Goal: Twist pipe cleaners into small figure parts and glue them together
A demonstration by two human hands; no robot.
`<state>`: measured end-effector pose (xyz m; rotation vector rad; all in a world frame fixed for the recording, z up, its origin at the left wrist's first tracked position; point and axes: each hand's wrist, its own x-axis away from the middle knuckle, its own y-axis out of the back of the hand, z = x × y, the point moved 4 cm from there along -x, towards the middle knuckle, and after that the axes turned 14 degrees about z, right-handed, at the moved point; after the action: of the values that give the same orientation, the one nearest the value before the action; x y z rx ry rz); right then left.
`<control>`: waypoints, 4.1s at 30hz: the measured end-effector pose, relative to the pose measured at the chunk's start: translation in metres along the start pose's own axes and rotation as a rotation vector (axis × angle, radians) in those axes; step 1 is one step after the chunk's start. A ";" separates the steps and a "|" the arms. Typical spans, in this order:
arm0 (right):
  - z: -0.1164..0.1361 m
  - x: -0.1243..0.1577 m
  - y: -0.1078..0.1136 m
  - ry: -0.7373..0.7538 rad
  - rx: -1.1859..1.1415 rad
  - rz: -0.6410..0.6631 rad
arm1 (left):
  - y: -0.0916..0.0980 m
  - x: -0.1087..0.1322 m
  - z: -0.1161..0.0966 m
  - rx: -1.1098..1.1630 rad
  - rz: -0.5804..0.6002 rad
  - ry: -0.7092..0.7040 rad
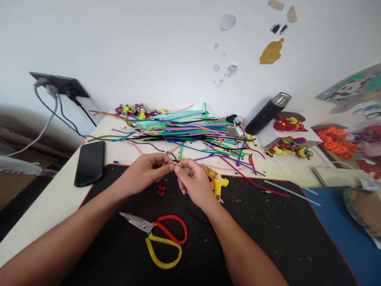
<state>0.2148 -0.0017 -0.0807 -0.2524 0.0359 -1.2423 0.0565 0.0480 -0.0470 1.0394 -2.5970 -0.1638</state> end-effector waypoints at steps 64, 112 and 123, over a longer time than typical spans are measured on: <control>-0.008 0.000 -0.005 -0.014 -0.341 0.112 | -0.007 0.003 0.007 0.331 0.050 0.069; -0.005 -0.001 -0.007 -0.007 -0.367 0.065 | -0.015 0.004 0.002 0.339 -0.027 0.002; -0.007 0.000 -0.006 -0.010 -0.362 0.066 | -0.014 0.002 0.002 0.300 -0.056 -0.044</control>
<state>0.2079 -0.0042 -0.0861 -0.5667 0.2601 -1.1635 0.0632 0.0365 -0.0509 1.2205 -2.6891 0.1982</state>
